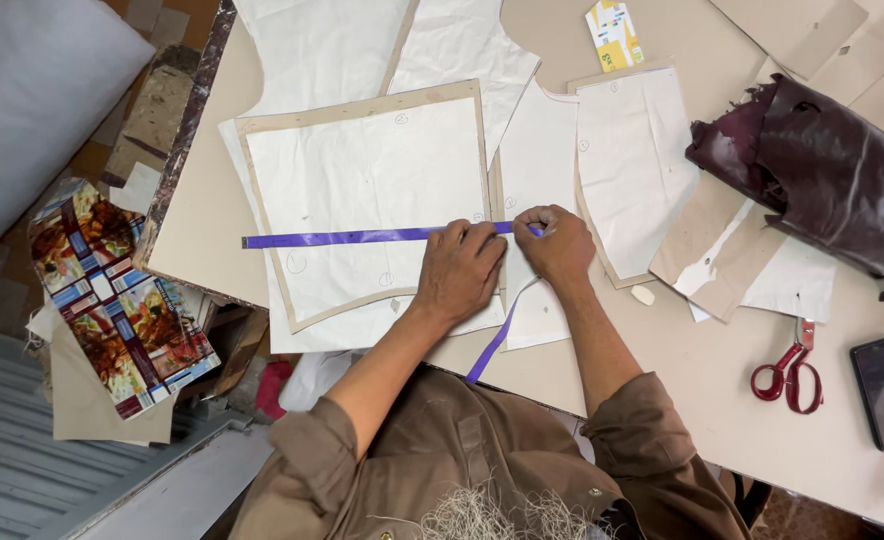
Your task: The person measures paper sewing pattern pieces laid on a work table using a purple measuring tape, repositioning the tape across different pattern pieces. They cut a length of ribbon with scissors, move and stack pattern pieces aside, and handle a leather hide piece on the table.
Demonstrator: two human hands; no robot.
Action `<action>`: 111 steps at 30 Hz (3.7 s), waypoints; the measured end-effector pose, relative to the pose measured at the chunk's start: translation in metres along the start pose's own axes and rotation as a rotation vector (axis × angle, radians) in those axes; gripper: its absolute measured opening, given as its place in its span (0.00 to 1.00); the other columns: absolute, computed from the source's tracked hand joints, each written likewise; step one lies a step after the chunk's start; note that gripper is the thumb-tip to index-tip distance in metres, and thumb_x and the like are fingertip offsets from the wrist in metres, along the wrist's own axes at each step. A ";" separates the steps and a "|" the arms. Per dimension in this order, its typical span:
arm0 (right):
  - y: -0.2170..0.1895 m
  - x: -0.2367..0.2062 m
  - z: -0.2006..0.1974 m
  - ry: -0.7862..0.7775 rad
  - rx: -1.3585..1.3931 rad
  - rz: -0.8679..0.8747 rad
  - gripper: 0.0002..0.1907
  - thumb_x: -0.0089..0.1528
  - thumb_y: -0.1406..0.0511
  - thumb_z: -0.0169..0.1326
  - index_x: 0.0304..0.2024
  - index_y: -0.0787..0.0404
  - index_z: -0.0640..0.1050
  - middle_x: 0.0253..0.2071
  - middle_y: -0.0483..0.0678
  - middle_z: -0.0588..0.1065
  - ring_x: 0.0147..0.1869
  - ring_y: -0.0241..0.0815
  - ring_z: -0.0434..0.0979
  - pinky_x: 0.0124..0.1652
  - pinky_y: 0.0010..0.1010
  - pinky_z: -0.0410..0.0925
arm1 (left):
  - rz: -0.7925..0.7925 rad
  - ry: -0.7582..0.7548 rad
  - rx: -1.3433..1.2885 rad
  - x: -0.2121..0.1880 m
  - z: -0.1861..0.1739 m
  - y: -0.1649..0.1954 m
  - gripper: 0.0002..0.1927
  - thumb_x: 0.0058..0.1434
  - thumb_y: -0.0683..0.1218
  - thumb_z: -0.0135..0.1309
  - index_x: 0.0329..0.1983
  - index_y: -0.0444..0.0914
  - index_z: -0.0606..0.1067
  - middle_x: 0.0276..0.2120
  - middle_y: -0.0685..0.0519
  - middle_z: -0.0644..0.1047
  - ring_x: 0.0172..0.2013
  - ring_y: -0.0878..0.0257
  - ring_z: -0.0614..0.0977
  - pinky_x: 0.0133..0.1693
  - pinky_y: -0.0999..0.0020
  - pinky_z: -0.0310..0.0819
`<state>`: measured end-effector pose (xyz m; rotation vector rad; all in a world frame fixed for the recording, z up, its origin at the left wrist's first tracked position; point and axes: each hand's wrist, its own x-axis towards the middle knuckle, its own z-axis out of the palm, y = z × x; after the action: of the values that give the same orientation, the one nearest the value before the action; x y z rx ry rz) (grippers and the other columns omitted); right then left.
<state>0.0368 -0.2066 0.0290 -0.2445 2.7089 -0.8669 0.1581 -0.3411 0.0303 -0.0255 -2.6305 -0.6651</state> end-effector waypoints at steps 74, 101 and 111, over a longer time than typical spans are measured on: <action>0.092 -0.046 -0.027 0.432 -0.880 -0.636 0.27 0.58 0.71 0.54 0.61 0.53 0.79 0.64 0.40 0.74 0.63 0.43 0.65 0.56 0.45 0.45 | -0.114 -0.079 0.219 -0.002 0.040 -0.003 0.21 0.56 0.50 0.60 0.55 0.51 0.78 0.52 0.60 0.72 0.53 0.55 0.70 0.49 0.54 0.60; 0.100 -0.043 -0.028 0.425 -0.813 -0.599 0.32 0.55 0.68 0.55 0.64 0.56 0.77 0.66 0.39 0.72 0.62 0.42 0.63 0.56 0.44 0.45 | -0.096 -0.060 0.236 -0.002 0.041 -0.001 0.22 0.57 0.50 0.59 0.57 0.52 0.78 0.53 0.61 0.73 0.53 0.56 0.69 0.51 0.54 0.60; 0.097 -0.042 -0.032 0.340 -0.542 -0.511 0.34 0.55 0.68 0.52 0.67 0.62 0.71 0.52 0.51 0.72 0.57 0.50 0.68 0.48 0.51 0.59 | -0.048 -0.016 0.181 0.001 0.037 0.002 0.23 0.54 0.46 0.59 0.54 0.46 0.79 0.53 0.53 0.74 0.54 0.47 0.71 0.57 0.46 0.63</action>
<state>0.0593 -0.1014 0.0058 -1.0195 3.2159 -0.2645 0.1431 -0.3222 0.0024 0.0866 -2.7037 -0.4413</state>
